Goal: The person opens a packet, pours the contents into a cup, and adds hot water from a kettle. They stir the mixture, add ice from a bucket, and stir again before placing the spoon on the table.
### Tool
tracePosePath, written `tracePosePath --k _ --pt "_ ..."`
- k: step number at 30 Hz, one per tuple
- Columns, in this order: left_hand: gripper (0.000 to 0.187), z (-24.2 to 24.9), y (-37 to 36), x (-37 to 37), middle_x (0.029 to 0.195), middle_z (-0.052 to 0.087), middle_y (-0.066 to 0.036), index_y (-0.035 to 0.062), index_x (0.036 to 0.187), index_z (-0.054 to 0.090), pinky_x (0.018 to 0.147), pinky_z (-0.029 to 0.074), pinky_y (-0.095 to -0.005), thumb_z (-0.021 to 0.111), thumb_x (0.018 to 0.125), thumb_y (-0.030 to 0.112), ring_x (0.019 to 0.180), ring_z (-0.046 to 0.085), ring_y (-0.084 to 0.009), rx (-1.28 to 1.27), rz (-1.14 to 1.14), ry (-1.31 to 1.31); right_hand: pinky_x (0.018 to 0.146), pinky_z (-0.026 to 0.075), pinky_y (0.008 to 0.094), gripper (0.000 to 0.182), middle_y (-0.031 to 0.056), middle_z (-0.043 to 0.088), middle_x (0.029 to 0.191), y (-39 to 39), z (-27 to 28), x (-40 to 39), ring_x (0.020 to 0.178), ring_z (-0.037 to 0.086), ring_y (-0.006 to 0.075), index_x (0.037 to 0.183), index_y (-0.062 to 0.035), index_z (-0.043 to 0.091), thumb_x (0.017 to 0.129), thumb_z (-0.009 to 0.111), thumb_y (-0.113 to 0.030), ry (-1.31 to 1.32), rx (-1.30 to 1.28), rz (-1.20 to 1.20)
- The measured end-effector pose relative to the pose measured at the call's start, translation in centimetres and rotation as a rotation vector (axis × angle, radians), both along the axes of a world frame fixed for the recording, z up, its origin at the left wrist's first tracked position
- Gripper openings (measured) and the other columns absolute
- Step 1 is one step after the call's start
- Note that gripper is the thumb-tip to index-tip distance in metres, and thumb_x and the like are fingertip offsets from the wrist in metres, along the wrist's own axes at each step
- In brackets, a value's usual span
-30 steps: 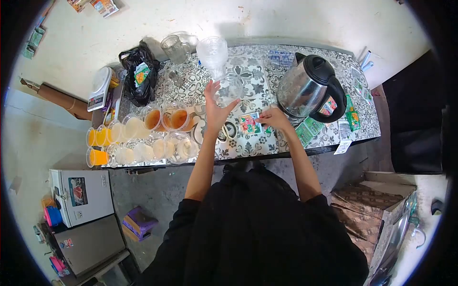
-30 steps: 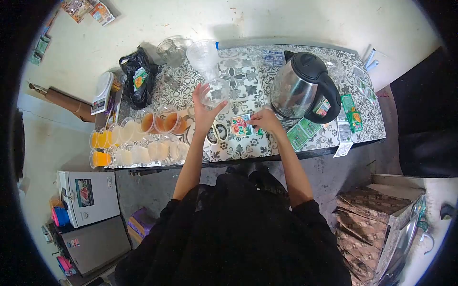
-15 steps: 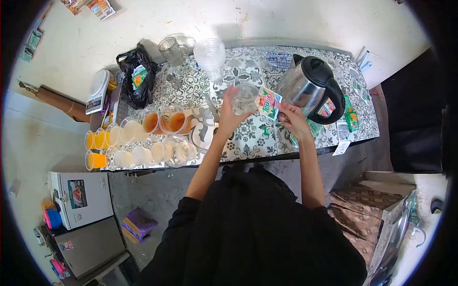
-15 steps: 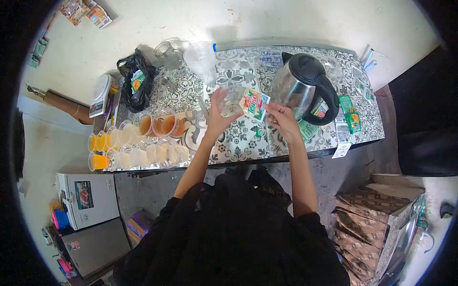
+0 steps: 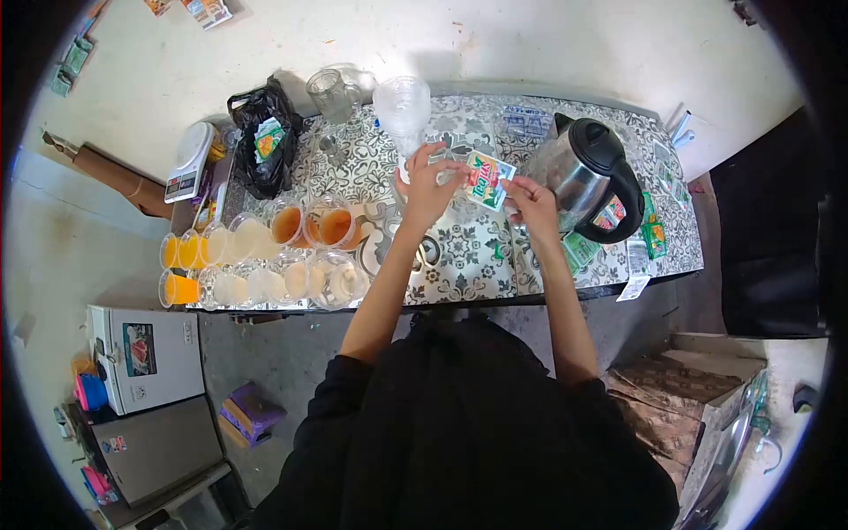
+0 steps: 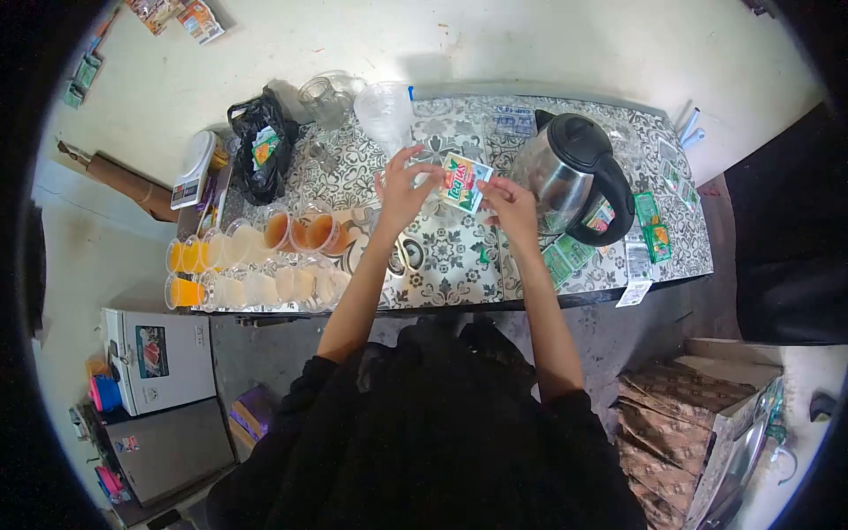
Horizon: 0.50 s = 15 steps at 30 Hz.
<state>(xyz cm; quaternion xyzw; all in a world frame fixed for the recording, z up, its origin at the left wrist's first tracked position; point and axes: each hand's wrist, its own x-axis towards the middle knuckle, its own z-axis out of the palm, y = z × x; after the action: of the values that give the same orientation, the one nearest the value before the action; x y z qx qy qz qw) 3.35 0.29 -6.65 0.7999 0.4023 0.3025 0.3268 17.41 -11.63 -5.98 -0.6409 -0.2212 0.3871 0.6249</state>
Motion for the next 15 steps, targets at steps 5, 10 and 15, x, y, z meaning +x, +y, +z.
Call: tracePosePath --k 5,10,15 --pt "0.01 -1.1 0.8 0.0 0.125 0.05 -0.006 0.0175 0.085 0.073 0.103 0.022 -0.0405 0.069 0.078 0.022 0.121 0.038 -0.025 0.115 0.012 -0.115 0.052 0.051 0.0204 0.029 -0.0007 0.063 0.079 1.8 -0.4 0.1 0.067 0.06 0.006 0.103 -0.0017 0.061 0.084 0.066 -0.023 0.084 0.072 0.063" --pt "0.012 -1.2 0.6 0.2 0.124 0.05 -0.007 0.0166 0.086 0.073 0.103 0.023 -0.0398 0.069 0.078 0.023 0.12 0.038 -0.0248 0.096 0.041 -0.109 0.048 0.042 0.0193 0.031 -0.0008 0.064 0.074 2.6 -0.1 0.9 0.058 0.054 0.0035 0.106 -0.0011 0.064 0.083 0.068 -0.021 -0.222 0.038 0.245" --pt "0.013 -0.3 0.3 0.0 0.125 0.05 -0.006 0.0175 0.088 0.073 0.104 0.021 -0.0413 0.07 0.078 0.025 0.121 0.039 -0.0243 0.018 0.074 -0.057 0.05 0.04 0.0195 0.028 0.0024 0.067 0.078 3.4 -1.3 1.9 0.057 0.052 0.0033 0.103 -0.0003 0.065 0.082 0.069 -0.019 -0.198 0.12 0.286"
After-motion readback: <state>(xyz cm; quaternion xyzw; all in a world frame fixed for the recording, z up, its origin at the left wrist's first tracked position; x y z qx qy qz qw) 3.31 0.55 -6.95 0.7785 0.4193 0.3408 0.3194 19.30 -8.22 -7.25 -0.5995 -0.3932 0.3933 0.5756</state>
